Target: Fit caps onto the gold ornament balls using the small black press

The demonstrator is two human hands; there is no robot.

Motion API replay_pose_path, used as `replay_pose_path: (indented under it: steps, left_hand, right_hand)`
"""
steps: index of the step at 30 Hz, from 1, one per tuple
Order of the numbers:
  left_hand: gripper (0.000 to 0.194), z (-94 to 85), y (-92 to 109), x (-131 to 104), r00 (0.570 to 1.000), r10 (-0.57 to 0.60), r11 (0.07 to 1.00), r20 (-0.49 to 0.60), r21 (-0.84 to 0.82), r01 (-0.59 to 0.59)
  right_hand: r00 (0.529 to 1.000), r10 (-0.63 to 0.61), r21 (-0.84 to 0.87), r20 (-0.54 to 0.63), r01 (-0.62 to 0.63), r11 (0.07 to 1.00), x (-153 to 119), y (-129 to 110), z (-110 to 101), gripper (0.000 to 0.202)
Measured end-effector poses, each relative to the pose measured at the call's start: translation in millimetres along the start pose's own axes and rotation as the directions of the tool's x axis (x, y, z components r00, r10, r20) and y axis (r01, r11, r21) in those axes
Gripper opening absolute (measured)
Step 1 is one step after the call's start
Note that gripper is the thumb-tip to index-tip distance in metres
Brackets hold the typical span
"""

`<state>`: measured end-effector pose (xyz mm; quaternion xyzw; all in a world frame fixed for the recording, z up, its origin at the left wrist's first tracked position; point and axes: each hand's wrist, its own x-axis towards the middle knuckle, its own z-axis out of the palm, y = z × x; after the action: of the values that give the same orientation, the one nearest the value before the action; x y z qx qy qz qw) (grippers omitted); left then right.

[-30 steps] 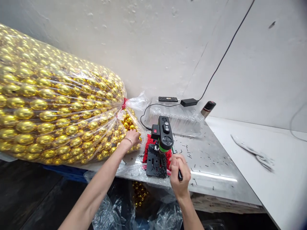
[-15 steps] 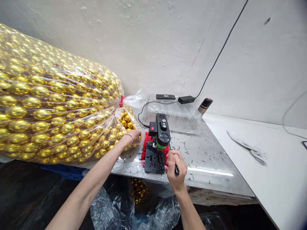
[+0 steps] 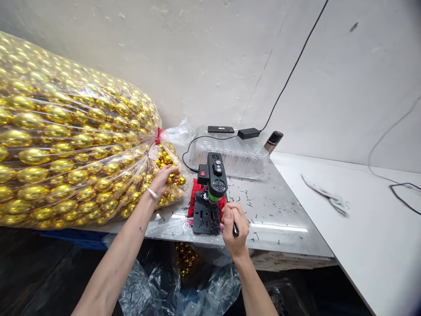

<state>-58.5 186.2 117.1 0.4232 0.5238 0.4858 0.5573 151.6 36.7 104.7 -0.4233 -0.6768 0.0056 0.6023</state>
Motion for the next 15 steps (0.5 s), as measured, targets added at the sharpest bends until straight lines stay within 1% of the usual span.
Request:
replay_pose_path:
  steps: [2,4,5,7,9,10,12,15]
  left_hand:
    - [0.015,-6.2,0.0,-23.4,0.999,-0.048,0.978,0.007,-0.203,0.049]
    - [0.026,-8.8,-7.5,-50.7,0.993,-0.104,0.911,0.048,-0.395,0.115]
    - [0.032,-8.0,-14.0,-64.5,0.988,-0.133,0.883,0.079,-0.444,0.155]
    - [0.036,-2.1,-31.0,-89.3,0.969,-0.206,0.847,0.133,-0.471,0.245]
    - [0.027,7.4,-49.8,-107.6,0.937,-0.305,0.791,0.172,-0.502,0.350]
    - [0.022,12.3,-58.7,-113.7,0.915,-0.354,0.753,0.194,-0.520,0.402]
    - [0.021,20.7,-73.3,-120.2,0.869,-0.434,0.675,0.238,-0.553,0.489]
    - [0.024,27.2,-84.4,-119.9,0.820,-0.502,0.592,0.277,-0.581,0.559]
  right_hand:
    - [1.000,0.005,0.000,-0.004,-0.005,1.000,0.0,-0.4,0.0,0.025]
    - [1.000,0.007,-0.004,-0.002,-0.007,1.000,-0.1,-0.8,-0.1,0.025]
    - [1.000,0.006,-0.007,-0.001,-0.006,1.000,-0.1,-1.0,-0.1,0.026]
    - [1.000,0.001,-0.011,0.001,-0.001,1.000,-0.1,-1.1,-0.3,0.026]
    - [1.000,-0.005,-0.008,0.002,0.005,1.000,-0.1,-1.1,-0.5,0.027]
    - [1.000,-0.007,-0.006,0.004,0.007,1.000,-0.2,-1.0,-0.6,0.027]
    - [1.000,-0.013,-0.006,0.008,0.013,1.000,-0.3,-0.7,-0.8,0.027]
    - [1.000,-0.013,-0.015,0.014,0.014,1.000,-0.4,-0.4,-1.1,0.026]
